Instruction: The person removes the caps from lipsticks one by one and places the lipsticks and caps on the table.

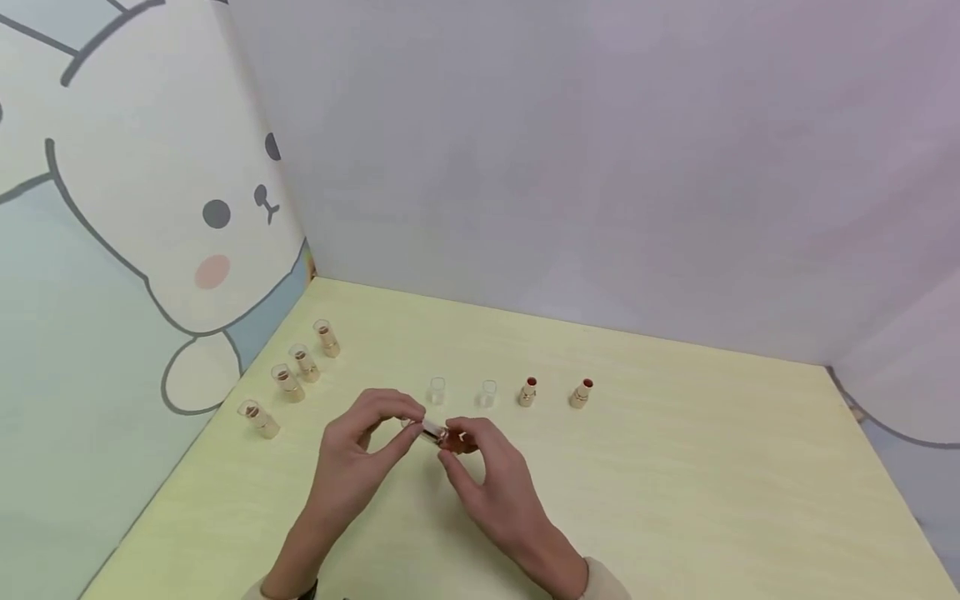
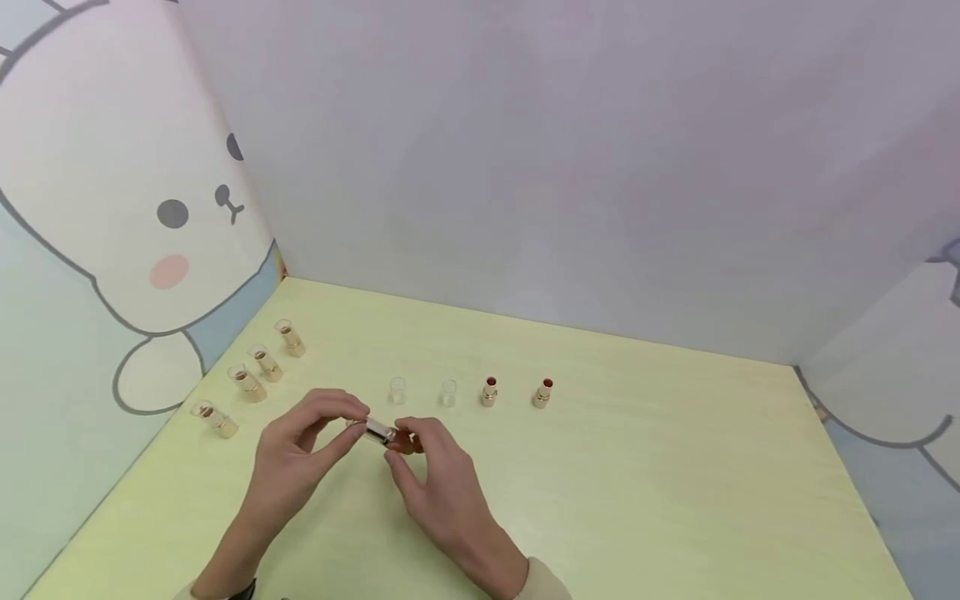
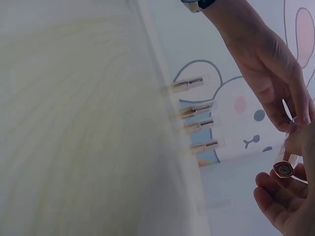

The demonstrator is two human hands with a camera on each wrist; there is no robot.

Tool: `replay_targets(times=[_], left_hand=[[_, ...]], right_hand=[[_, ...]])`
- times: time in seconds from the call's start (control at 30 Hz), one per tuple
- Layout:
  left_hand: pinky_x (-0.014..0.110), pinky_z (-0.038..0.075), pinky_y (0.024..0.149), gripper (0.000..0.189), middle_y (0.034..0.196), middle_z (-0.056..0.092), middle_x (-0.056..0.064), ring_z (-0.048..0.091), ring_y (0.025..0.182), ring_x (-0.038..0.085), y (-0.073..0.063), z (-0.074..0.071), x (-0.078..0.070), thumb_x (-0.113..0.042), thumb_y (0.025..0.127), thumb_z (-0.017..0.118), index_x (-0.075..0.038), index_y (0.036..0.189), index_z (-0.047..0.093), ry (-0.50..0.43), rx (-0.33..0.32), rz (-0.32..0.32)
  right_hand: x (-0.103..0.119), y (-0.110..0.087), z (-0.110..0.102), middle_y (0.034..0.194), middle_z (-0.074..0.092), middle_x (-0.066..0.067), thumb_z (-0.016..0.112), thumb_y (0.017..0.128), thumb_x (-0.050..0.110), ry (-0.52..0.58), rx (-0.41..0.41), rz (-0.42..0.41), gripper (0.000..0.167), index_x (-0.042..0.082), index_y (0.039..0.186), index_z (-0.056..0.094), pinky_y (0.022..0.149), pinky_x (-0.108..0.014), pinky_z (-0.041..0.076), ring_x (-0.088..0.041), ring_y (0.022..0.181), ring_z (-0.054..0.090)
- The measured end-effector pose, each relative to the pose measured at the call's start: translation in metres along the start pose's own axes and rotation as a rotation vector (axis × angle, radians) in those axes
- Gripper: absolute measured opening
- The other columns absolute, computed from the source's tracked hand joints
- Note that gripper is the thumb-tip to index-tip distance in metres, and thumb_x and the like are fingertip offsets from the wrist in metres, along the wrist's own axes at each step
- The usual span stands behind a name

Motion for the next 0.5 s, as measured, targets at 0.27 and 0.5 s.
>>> replay_targets(times=[0.27, 0.5], left_hand=[[0.021, 0.055, 0.103, 0.017, 0.11, 0.07, 0.008, 0.066, 0.111, 0.014, -0.009, 0.025, 0.014, 0.005, 0.091, 0.077, -0.004, 0.105, 0.073, -0.084, 0.044, -0.069], [0.022, 0.058, 0.091, 0.02, 0.113, 0.072, 0.003, 0.067, 0.105, 0.013, -0.013, 0.036, 0.027, -0.007, 0.094, 0.077, -0.017, 0.111, 0.075, -0.052, 0.118, -0.086]], right_hand=[[-0.015, -0.024, -0.017, 0.108, 0.067, 0.005, 0.079, 0.093, 0.008, -0.031, -0.014, -0.008, 0.036, 0.014, 0.126, 0.064, 0.075, -0.021, 0.057, -0.005, 0.091, 0.062], [-0.032, -0.034, -0.025, 0.105, 0.066, 0.006, 0.076, 0.094, 0.003, 0.06, -0.054, -0.062, 0.033, 0.014, 0.124, 0.066, 0.07, -0.022, 0.056, -0.006, 0.088, 0.059]])
Point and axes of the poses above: each hand's wrist, its own y-axis towards the middle knuckle, its own z-axis out of the palm, x = y × z, the point moved 2 cm from there along y, towards the middle knuckle
